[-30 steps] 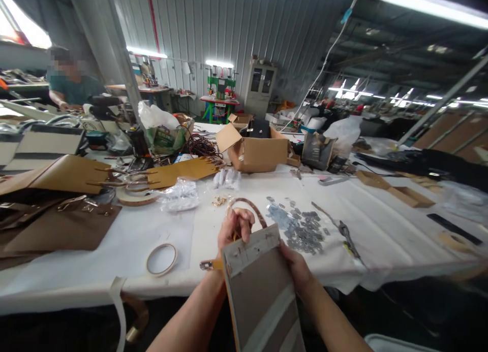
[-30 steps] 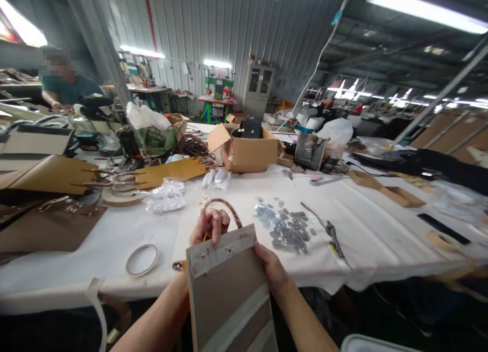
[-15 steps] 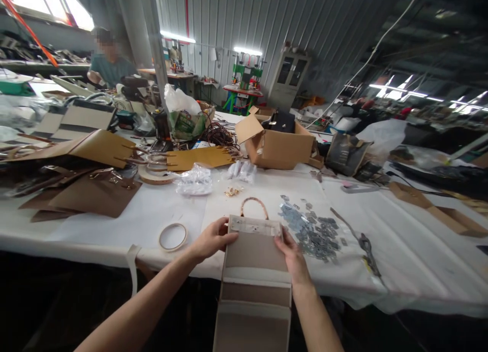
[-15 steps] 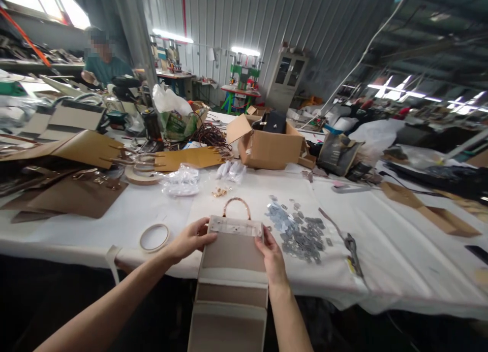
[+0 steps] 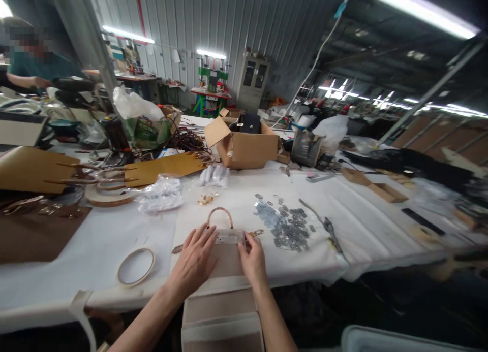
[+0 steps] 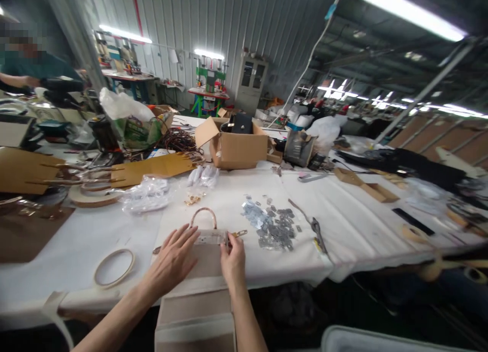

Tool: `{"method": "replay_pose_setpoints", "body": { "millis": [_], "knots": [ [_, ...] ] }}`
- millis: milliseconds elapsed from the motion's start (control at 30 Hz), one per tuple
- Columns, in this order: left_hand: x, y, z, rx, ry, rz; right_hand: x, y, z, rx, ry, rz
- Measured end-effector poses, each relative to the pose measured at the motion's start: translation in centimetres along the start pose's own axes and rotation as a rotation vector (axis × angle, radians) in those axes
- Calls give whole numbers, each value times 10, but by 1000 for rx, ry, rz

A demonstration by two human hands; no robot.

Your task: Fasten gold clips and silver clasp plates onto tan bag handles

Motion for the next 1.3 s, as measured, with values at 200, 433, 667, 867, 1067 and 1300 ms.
{"method": "replay_pose_setpoints", "body": {
  "millis": [200, 433, 667, 867, 1067, 1300],
  "knots": [
    [-32, 14, 18, 165, -15, -109, 10, -12, 13, 243, -84, -156],
    [-39, 9, 26, 160, -48, -140, 18, -11, 19, 133, -89, 14],
    [-39, 12, 26, 157, -62, -114, 133, 48, -6, 1, 30, -202],
    [-40, 11, 26, 170, -72, -115, 156, 96, -4, 158, -303, 169],
    [-41, 10, 27, 192, -92, -101, 135, 120, -2, 177, -496, 375],
    [-35, 12, 25, 228, -177, -109, 130, 128, -6, 174, -529, 433]
  ]
}}
Point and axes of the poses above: each hand's wrist, its own y-axis towards the middle knuckle, its own x-axis out of the back of the hand, z = x × y, the point moved 6 cm from there along y, towards the middle knuckle, and after that the axes turned 9 degrees about -x, right-handed, at the moved point
